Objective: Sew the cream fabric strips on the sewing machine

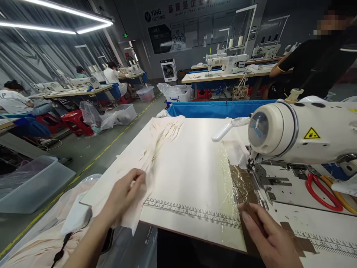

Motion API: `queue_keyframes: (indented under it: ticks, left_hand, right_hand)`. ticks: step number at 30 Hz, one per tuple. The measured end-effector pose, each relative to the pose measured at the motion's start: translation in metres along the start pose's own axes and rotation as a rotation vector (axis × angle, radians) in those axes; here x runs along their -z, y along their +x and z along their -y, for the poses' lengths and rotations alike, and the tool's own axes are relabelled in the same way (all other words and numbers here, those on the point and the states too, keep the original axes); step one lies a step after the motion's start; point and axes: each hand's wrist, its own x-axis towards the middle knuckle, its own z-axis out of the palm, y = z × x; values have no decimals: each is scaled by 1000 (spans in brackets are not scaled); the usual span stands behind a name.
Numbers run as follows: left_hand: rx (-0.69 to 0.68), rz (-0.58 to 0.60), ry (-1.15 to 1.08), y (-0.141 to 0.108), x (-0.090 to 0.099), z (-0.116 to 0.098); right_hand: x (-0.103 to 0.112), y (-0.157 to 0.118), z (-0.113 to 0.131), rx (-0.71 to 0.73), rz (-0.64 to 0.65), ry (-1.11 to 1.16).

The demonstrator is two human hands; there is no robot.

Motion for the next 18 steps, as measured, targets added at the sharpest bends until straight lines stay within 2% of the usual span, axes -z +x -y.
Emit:
queue_keyframes:
  ticks: [3,5,9,11,13,14,15,17,18]
  left_hand:
    - [-263,282,-127,-5,-29,-48]
    - [-445,452,-107,-14,-58,-84]
    - [-990,719,55,-42,-115,-142]
    - [-1142,795,-51,-50,-122,-154]
    - [-1175,815,-284,-47,-112,-152]
    - [-1132,819,-395,-42,-102,-147]
    - [-1035,761,-455,-34,-92,-138]
    - [-777,484,-375,-16,-75,-117]
    - [-702,354,-276,-7,-72,-105]
  right_hand:
    - [-16,13,17,-83,267,353]
    - [-27,23,25,-97,421,457]
    - [-39,30,28,-47,535,491]
    - [-35,24,24,-45,534,509]
    - [-22,13,17,-70,489,526]
    - [-13,6,13,-89,448,531]
    - [-3,-2,8,-110,409,529]
    - [17,-19,-2,-178,346,506]
    - [26,-28,-7,-209,320,478]
